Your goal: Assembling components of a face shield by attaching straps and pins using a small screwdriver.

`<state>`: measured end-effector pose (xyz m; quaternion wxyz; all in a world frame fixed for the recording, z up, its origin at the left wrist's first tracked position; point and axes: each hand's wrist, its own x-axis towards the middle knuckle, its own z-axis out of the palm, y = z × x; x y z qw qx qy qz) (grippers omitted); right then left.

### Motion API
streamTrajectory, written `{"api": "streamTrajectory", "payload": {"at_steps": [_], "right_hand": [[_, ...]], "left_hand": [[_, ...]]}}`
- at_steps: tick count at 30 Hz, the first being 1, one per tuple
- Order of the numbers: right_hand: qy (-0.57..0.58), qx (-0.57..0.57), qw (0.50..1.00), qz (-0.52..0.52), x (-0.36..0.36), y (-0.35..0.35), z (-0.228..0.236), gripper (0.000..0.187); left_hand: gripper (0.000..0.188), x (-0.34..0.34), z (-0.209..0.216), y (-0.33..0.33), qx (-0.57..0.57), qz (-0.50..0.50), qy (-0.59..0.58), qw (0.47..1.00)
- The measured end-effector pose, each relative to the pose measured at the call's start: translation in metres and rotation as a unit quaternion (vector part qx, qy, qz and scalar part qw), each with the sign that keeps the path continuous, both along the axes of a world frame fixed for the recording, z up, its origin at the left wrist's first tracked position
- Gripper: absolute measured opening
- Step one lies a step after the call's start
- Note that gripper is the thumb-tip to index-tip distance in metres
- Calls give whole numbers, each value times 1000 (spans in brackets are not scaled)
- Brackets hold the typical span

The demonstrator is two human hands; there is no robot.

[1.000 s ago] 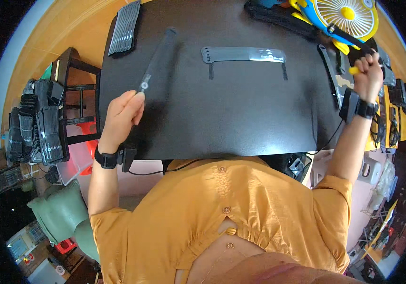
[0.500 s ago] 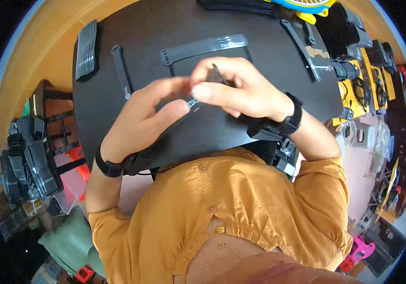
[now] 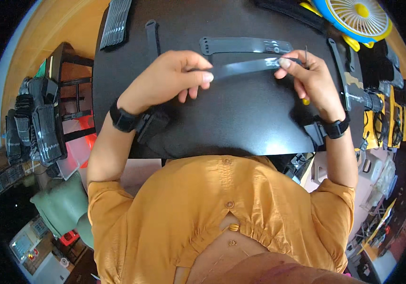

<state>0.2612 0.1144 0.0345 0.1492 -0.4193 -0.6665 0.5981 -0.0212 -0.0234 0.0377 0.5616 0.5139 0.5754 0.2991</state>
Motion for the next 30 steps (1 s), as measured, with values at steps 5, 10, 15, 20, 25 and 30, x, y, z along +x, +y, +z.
{"api": "streamTrajectory", "payload": {"at_steps": [5, 10, 15, 20, 25, 30], "right_hand": [[-34, -18, 999, 4, 4, 27, -5, 21], [-102, 41, 994, -24, 9, 39, -15, 20], [-120, 26, 991, -43, 9, 40, -11, 18], [-125, 6, 990, -58, 13, 42, -12, 17], [-102, 3, 993, -56, 9, 40, -15, 17], [-115, 19, 992, -49, 10, 41, -17, 18]], "left_hand": [[22, -12, -16, 29, -6, 67, -4, 998], [28, -11, -30, 36, -6, 107, 118, 987], [31, -10, -27, 40, -29, 113, 145, 982], [31, -6, -23, 41, -38, 110, 159, 980], [30, -5, -20, 41, -58, 129, 186, 972], [34, -7, -24, 44, -68, 135, 173, 973]]}}
